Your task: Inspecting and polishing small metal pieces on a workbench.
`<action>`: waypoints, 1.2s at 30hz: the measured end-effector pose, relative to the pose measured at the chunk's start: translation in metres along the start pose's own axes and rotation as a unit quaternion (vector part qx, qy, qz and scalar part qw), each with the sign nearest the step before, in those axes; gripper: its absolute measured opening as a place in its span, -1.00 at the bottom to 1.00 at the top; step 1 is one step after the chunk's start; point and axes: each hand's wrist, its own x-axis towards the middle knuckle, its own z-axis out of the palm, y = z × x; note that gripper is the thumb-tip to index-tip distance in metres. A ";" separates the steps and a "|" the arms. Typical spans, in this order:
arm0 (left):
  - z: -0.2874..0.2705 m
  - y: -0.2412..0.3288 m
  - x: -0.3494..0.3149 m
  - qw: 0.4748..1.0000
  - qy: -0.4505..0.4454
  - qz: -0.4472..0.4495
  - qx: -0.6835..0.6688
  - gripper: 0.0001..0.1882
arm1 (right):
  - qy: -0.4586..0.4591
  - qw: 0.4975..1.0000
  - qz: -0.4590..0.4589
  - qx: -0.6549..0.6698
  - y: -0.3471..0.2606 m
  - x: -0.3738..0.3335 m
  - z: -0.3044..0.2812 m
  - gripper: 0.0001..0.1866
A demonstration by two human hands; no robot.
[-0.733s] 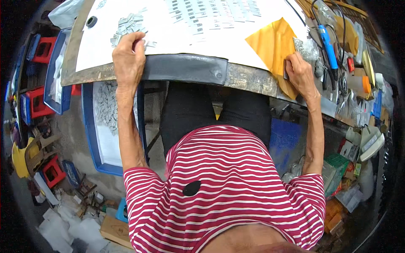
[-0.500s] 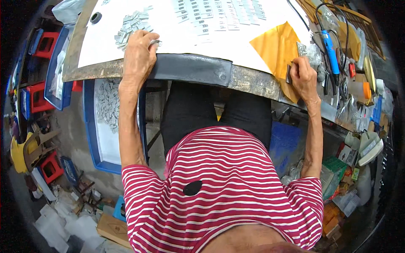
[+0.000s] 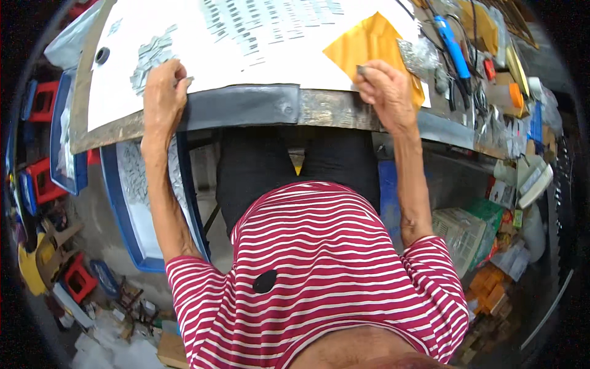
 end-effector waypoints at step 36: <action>0.035 0.088 -0.025 0.945 0.056 -0.070 -0.314 -0.88 | -0.010 0.670 -0.355 -0.653 -0.011 0.015 -0.088 -0.93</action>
